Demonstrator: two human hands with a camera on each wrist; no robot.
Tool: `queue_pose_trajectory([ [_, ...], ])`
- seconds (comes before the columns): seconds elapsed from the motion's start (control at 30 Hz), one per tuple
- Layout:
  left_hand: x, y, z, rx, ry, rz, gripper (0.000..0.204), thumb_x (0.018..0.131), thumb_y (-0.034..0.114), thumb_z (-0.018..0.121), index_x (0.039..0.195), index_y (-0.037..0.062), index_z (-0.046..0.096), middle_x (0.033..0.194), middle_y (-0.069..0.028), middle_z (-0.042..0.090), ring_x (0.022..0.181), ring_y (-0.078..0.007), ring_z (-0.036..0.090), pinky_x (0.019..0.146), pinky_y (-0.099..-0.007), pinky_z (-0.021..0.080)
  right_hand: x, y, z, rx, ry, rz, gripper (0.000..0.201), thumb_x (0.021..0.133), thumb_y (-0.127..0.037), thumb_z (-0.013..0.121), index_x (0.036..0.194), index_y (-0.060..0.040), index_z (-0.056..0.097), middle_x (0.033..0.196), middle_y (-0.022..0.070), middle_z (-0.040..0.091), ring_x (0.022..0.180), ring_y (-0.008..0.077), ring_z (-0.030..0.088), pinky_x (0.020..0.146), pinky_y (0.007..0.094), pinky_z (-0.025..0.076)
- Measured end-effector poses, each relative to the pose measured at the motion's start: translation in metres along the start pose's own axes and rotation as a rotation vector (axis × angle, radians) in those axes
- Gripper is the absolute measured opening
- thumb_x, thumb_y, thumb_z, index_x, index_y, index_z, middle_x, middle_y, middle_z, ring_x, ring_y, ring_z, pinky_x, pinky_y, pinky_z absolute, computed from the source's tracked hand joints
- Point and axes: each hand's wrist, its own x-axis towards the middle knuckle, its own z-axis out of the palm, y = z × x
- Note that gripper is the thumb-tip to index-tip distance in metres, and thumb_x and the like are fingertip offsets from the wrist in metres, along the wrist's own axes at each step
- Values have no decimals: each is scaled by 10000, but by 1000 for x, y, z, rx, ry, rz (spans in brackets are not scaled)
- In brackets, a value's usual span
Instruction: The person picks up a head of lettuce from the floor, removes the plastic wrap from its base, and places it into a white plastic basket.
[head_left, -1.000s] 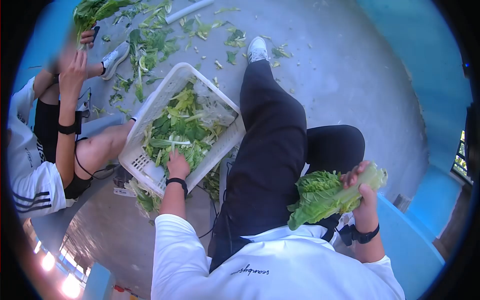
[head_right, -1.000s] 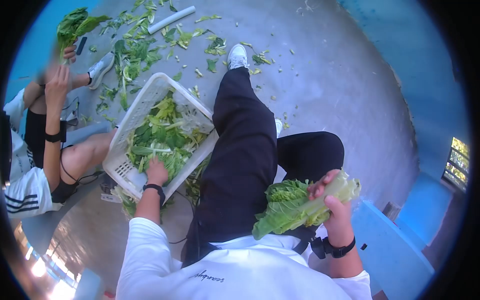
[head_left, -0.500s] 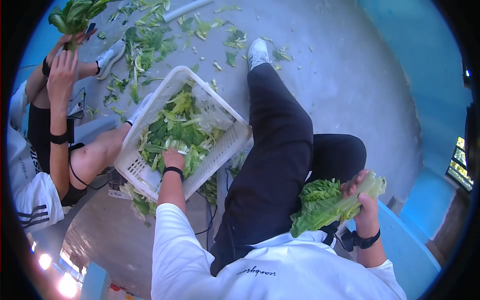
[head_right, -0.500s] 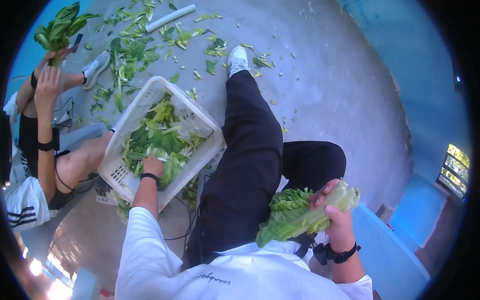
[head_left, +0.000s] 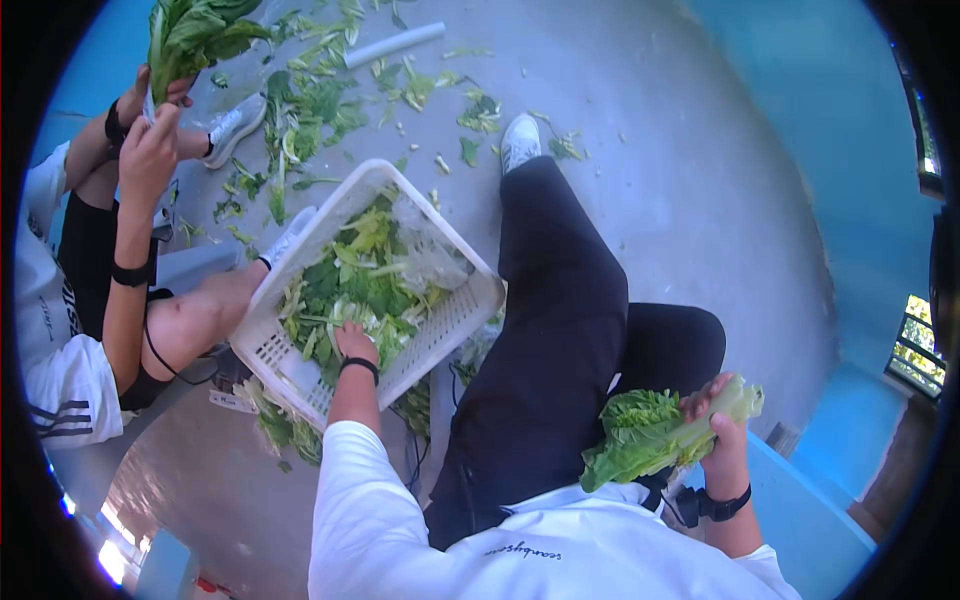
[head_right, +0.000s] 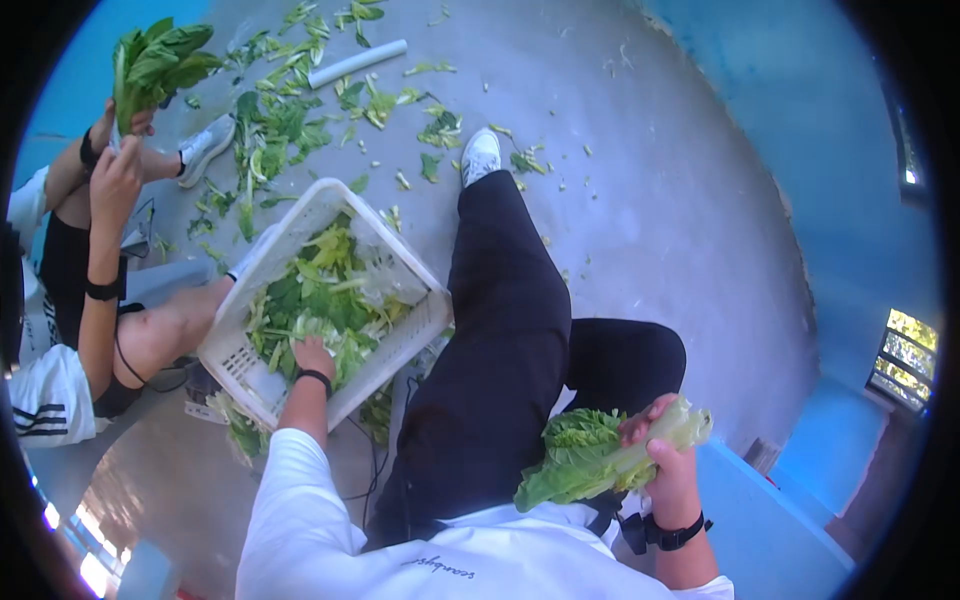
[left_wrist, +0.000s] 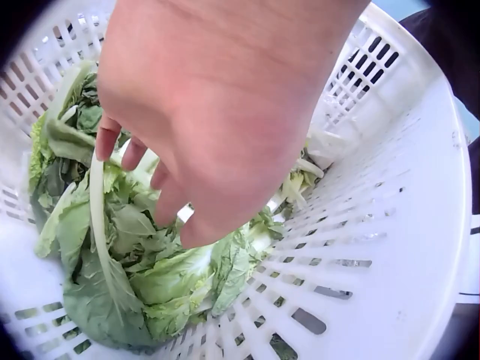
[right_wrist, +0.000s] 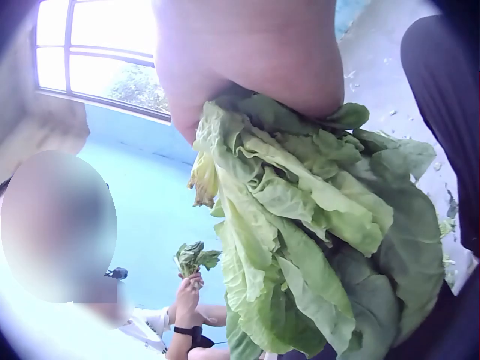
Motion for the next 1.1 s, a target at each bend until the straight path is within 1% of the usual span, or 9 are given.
queue_pose_trajectory([
  [0.23, -4, -9, -47, 39, 39, -46, 449, 992, 300, 467, 1425, 242, 570, 1574, 12, 387, 1484, -281, 231, 1134, -603, 178, 13, 3, 0, -17, -49, -79, 445, 800, -330, 737, 1060, -108, 451, 838, 17, 543, 766, 181, 577, 868, 382, 463],
  [0.27, -5, -13, -42, -37, 224, -8, 388, 958, 259, 507, 1306, 195, 668, 1466, -49, 514, 1428, -290, 354, 1161, -603, 185, 13, 5, 1, -12, -45, -88, 443, 802, -328, 732, 1064, -108, 450, 836, 17, 540, 767, 179, 574, 868, 381, 460],
  [0.37, -15, -25, -63, -293, 314, 130, 286, 905, 236, 566, 1110, 158, 750, 1265, -105, 639, 1276, -296, 533, 1156, -546, 267, 12, 5, 3, 7, -35, -105, 436, 803, -316, 724, 1072, -106, 452, 837, 20, 539, 776, 178, 565, 879, 384, 451],
  [0.4, -21, -26, -60, -385, 497, 153, 190, 845, 207, 624, 926, 95, 754, 1065, -149, 681, 1054, -335, 646, 1054, -479, 429, 11, 5, 4, 13, -31, -109, 433, 802, -310, 722, 1074, -105, 453, 839, 22, 539, 779, 178, 563, 885, 385, 448],
  [0.53, -56, -29, -58, -862, 512, 180, 149, 802, 128, 656, 900, 32, 713, 1008, -199, 661, 904, -395, 655, 820, -452, 535, 5, 2, 0, 78, -55, -86, 433, 792, -288, 728, 1079, -104, 461, 848, 31, 550, 797, 186, 566, 899, 392, 440],
  [0.8, -113, -39, -109, -1238, 974, 324, 109, 837, 13, 628, 933, 16, 679, 952, -175, 649, 918, -351, 642, 797, -386, 514, -25, 14, -29, 193, -136, -189, 451, 783, -268, 742, 1109, -86, 488, 857, 46, 589, 799, 196, 597, 903, 393, 466],
  [0.83, -119, -39, -95, -1144, 1143, 321, 94, 848, 10, 621, 922, 15, 680, 947, -163, 652, 924, -334, 651, 792, -381, 515, -32, 23, -41, 212, -163, -173, 461, 783, -263, 740, 1130, -78, 500, 875, 52, 602, 819, 198, 605, 904, 394, 472],
  [1.0, -203, -48, -147, -1245, 1292, 160, 266, 840, -31, 592, 1090, 32, 659, 1115, -136, 611, 810, -264, 605, 784, -354, 506, -49, 16, -63, 312, -251, -144, 424, 820, -150, 690, 1193, -41, 520, 907, 63, 624, 888, 210, 616, 900, 389, 480],
  [1.1, -213, -45, -147, -1372, 1301, 215, 359, 823, -74, 557, 1159, 26, 634, 1169, -120, 581, 800, -218, 575, 783, -330, 494, -60, 21, -77, 340, -311, -189, 428, 826, -154, 696, 1199, -40, 519, 917, 59, 626, 895, 208, 615, 896, 379, 482],
])
